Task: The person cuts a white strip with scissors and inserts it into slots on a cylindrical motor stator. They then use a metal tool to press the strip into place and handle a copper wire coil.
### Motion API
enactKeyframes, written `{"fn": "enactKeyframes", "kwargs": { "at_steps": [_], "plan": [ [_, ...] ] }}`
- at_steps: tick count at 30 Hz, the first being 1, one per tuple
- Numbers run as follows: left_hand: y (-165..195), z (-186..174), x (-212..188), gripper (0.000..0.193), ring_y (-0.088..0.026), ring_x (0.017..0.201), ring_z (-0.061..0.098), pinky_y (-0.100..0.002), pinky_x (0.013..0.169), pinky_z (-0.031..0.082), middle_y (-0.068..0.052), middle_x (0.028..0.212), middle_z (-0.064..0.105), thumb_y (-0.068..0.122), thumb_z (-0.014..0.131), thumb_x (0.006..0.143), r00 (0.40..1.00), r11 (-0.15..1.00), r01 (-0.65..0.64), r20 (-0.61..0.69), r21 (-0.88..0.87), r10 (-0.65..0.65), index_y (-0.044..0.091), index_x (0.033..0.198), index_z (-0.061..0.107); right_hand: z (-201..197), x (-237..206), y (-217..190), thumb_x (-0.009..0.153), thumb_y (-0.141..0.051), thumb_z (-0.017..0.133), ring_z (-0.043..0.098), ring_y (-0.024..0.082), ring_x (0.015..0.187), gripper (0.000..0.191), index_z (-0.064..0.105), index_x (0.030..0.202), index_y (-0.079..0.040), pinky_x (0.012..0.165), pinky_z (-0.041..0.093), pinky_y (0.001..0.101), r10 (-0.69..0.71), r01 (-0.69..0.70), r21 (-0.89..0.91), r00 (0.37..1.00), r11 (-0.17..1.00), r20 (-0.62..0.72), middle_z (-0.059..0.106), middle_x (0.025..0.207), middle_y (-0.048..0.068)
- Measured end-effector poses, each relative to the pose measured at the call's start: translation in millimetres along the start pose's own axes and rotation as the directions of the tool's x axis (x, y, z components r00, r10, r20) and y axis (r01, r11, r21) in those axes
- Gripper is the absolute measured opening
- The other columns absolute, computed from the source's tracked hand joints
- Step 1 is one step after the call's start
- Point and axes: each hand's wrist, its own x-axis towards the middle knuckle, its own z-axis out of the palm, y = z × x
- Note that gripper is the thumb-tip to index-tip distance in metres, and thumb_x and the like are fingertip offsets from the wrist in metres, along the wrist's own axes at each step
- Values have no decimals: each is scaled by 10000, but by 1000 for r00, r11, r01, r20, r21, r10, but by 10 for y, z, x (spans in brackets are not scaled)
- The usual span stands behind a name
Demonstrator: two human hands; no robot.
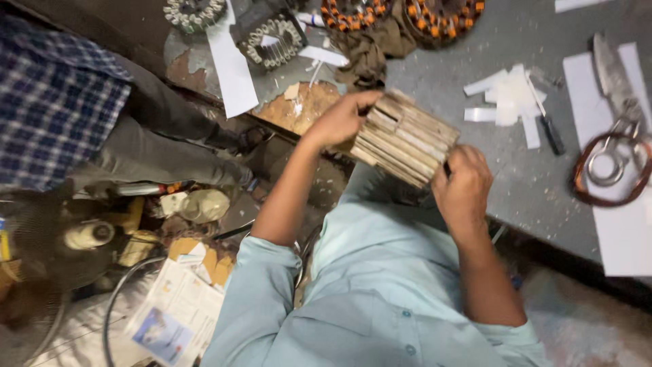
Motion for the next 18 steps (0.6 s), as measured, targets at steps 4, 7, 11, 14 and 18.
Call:
{"fn": "enactKeyframes", "kwargs": {
  "at_steps": [4,7,11,14,18],
  "plan": [
    [28,40,27,424,-191,1148,680,-316,1042,516,-107,1245,774,21,700,856,986,979,151,-46,-134,-158,34,1279,688,95,79,-27,780,18,714,631,444,1014,140,670,908,53,894,529,504,-58,56,-71,998,996,-21,663,1040,245],
    [-40,14,54,432,-185,1163,700,-310,1050,512,-95,1256,762,14,692,857,996,993,79,-45,-92,-83,44,1288,686,86,119,-22,817,18,666,673,383,984,227,734,1031,52,860,540,454,-34,33,71,999,997,18,700,1047,221],
    [-110,-25,64,485,-195,1170,691,-315,1044,503,-109,1279,736,20,724,826,995,998,57,-86,-34,-60,53,1307,669,-69,197,159,931,-8,622,618,173,791,175,754,1023,62,682,479,336,293,-367,283,917,886,271,696,890,146],
    [-116,-18,52,486,-203,1187,687,-323,1047,499,-117,1292,730,55,740,833,991,996,73,-112,-40,-78,61,1313,669,-44,271,313,899,-31,651,569,84,638,163,773,987,32,560,452,266,404,-537,287,817,793,411,691,751,42],
    [-91,-41,46,470,-206,1180,699,-328,1031,513,-116,1289,732,135,750,877,993,996,66,-97,-62,-72,68,1331,653,65,366,420,890,-34,674,563,83,603,151,794,958,27,539,439,258,403,-587,365,787,723,467,700,738,39]
  ]
}}
